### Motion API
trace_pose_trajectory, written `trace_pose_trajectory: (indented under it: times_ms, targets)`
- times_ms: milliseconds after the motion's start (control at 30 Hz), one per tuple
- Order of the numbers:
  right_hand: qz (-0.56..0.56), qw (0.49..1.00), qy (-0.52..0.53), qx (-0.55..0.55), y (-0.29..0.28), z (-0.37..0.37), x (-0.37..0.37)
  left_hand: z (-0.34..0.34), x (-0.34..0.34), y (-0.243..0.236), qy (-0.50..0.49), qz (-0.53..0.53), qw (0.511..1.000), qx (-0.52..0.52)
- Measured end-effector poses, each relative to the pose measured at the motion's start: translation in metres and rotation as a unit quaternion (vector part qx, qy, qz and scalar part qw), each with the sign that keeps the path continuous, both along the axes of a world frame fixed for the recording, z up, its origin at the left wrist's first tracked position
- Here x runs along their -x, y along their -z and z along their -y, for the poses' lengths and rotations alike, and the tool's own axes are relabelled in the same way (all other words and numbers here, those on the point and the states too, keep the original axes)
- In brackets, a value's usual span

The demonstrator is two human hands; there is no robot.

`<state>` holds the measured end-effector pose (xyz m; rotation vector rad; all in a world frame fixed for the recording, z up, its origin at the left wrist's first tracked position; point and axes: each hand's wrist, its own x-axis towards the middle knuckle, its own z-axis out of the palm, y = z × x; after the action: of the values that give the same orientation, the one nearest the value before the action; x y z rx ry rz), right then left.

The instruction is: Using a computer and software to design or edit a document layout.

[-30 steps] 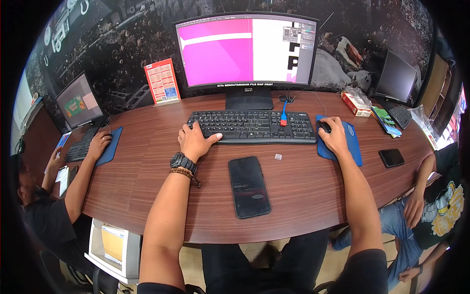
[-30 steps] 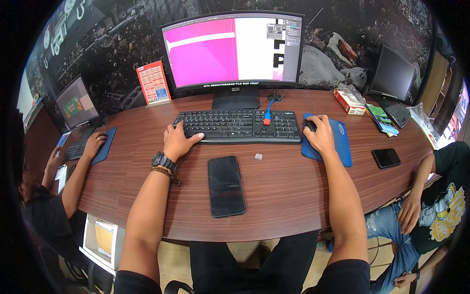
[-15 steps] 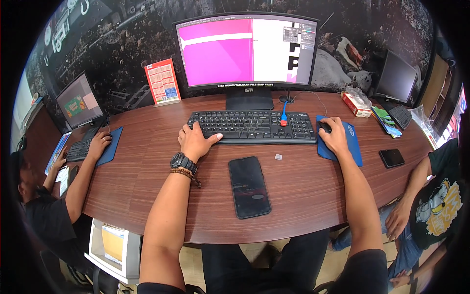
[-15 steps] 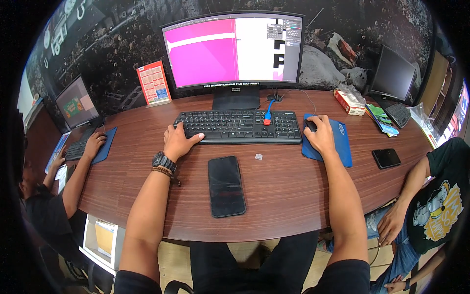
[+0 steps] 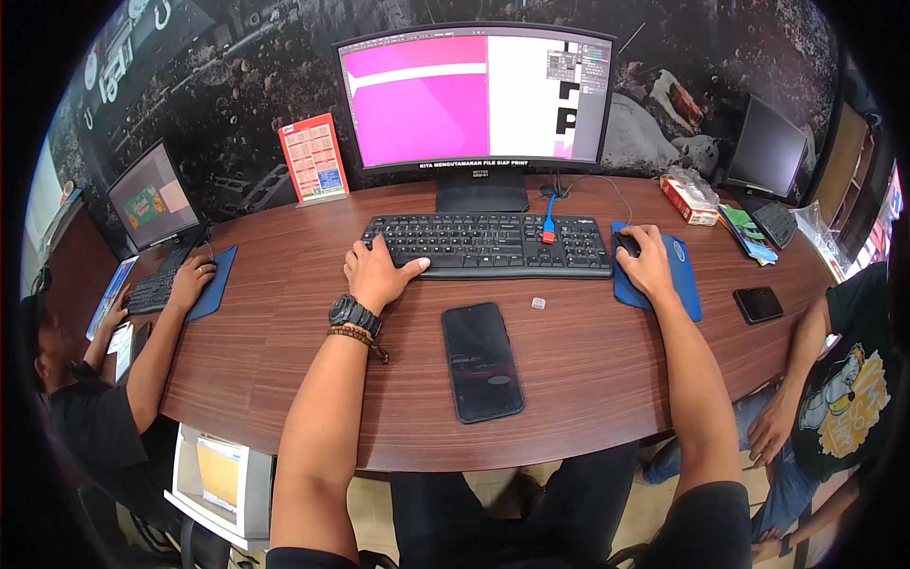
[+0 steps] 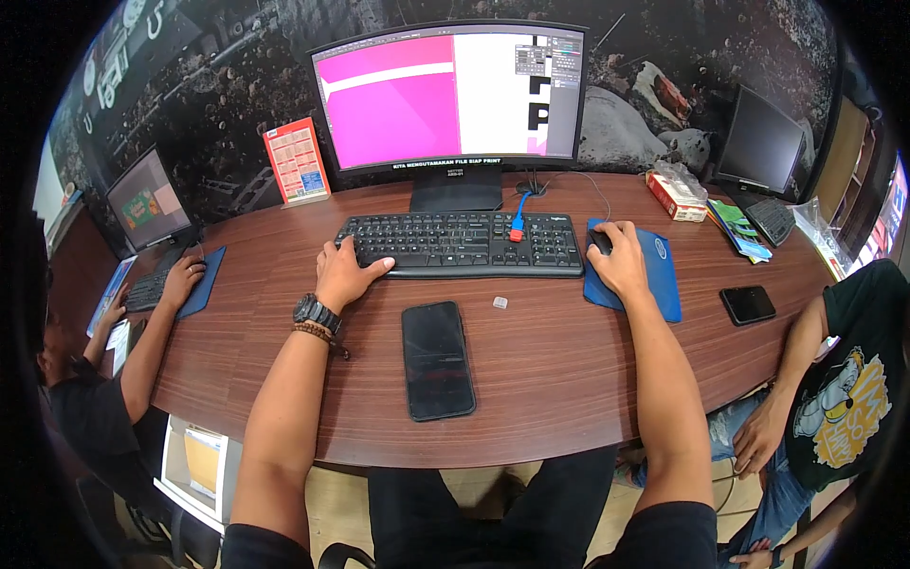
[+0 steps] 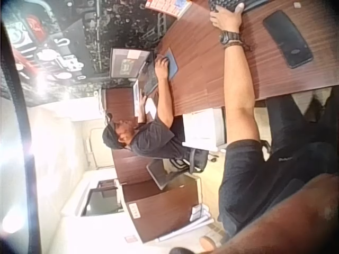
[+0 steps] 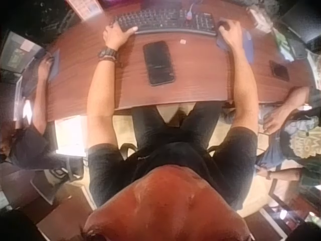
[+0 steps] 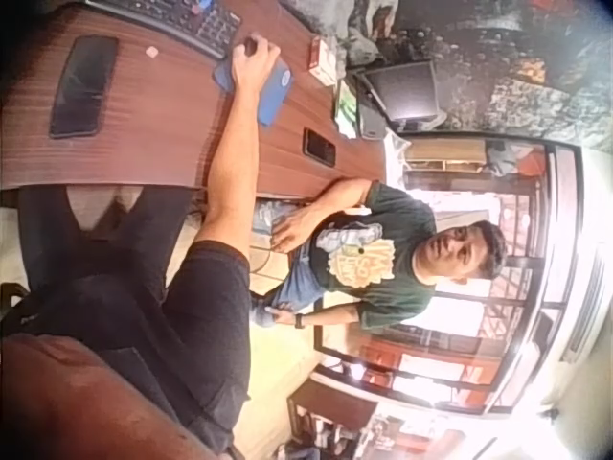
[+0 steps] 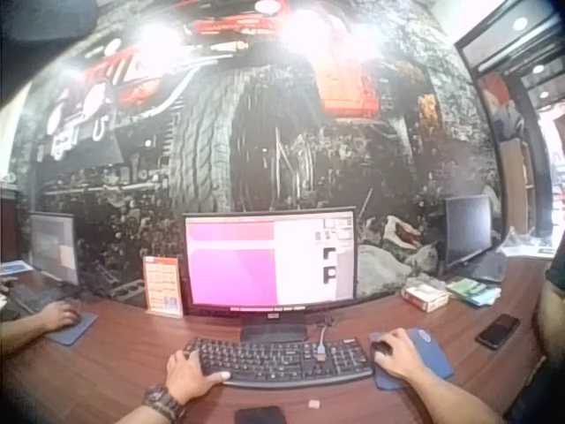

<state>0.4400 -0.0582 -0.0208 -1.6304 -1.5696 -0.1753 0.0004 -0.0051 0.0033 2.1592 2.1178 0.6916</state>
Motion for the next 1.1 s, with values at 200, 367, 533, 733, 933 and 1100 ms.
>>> trace_pose_trajectory:
  times_ms: [200, 367, 533, 733, 933, 1100]
  targets:
    - [-0.006, 0.999, 0.006, 0.035, -0.009, 0.005, 0.007, 0.001, 0.000, -0.003, -0.003, -0.008, 1.000, 0.017]
    - [0.082, 0.992, 0.046, 0.081, -0.017, 0.012, 0.015, 0.001, -0.001, -0.004, -0.005, -0.007, 1.000, 0.019]
    - [0.004, 0.996, 0.021, 0.086, -0.013, 0.009, 0.010, 0.000, -0.001, 0.004, 0.027, -0.036, 0.998, -0.038]
    - [-0.022, 0.998, 0.048, 0.041, -0.002, 0.002, -0.001, 0.000, -0.004, 0.003, 0.065, -0.018, 0.997, -0.049]
    - [-0.023, 0.998, 0.043, 0.034, -0.004, 0.004, 0.004, -0.004, 0.001, 0.009, 0.066, -0.017, 0.996, -0.060]
    - [-0.020, 0.998, 0.043, 0.030, -0.002, 0.004, 0.001, -0.005, -0.001, 0.011, 0.068, -0.015, 0.996, -0.061]
